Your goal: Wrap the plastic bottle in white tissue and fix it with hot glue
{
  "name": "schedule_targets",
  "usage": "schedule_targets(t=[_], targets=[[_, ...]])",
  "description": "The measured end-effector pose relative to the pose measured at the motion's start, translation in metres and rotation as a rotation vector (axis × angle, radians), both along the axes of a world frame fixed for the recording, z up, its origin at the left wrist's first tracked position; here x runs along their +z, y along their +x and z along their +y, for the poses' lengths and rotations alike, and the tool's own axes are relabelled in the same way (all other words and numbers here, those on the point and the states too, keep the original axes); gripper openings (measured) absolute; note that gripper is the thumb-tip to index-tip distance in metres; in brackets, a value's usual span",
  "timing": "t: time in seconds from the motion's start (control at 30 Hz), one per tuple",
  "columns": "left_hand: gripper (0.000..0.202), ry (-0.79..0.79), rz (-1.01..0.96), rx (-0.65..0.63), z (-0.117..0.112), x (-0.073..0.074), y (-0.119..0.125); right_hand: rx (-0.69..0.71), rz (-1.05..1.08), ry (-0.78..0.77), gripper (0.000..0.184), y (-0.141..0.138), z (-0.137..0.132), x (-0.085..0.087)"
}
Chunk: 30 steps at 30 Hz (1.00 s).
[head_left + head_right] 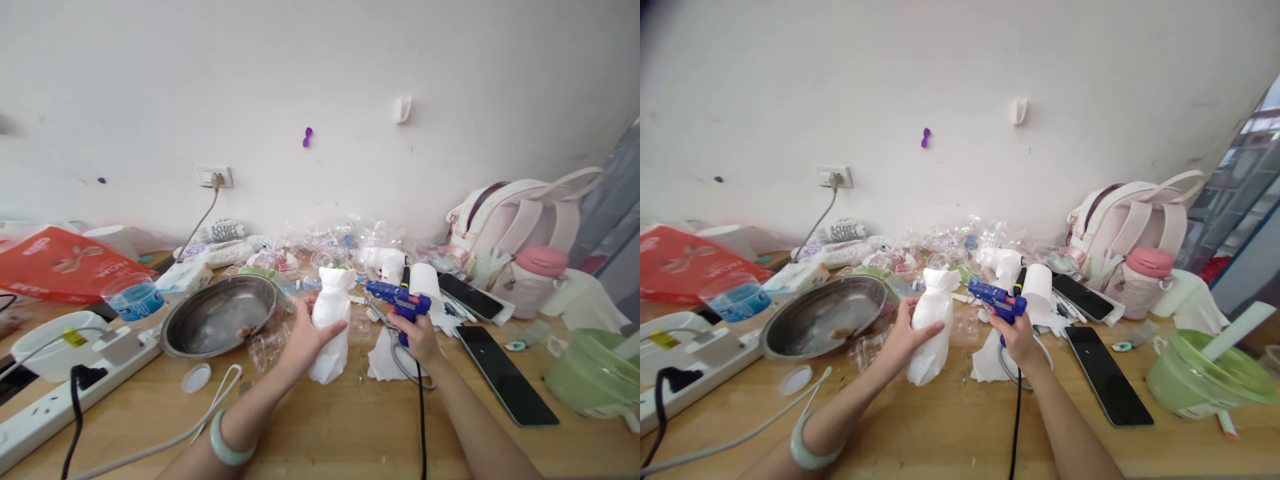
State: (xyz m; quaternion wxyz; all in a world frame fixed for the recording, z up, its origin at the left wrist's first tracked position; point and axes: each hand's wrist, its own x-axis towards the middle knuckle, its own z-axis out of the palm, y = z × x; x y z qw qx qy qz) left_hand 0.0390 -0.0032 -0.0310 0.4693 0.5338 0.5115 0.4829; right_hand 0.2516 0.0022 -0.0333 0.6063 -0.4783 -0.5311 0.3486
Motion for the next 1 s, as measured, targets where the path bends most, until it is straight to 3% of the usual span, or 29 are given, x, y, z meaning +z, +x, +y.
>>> schedule_targets(t=[0.63,1.0], targets=[[0.059,0.001,-0.019,0.017,-0.002,0.003,0.0,0.055,-0.086,0.037,0.014,0.006,0.002,-0.015],[0.061,0.011,-0.007,0.017,0.001,-0.001,-0.001,0.025,-0.058,0.01,0.012,0.004,-0.001,-0.004]])
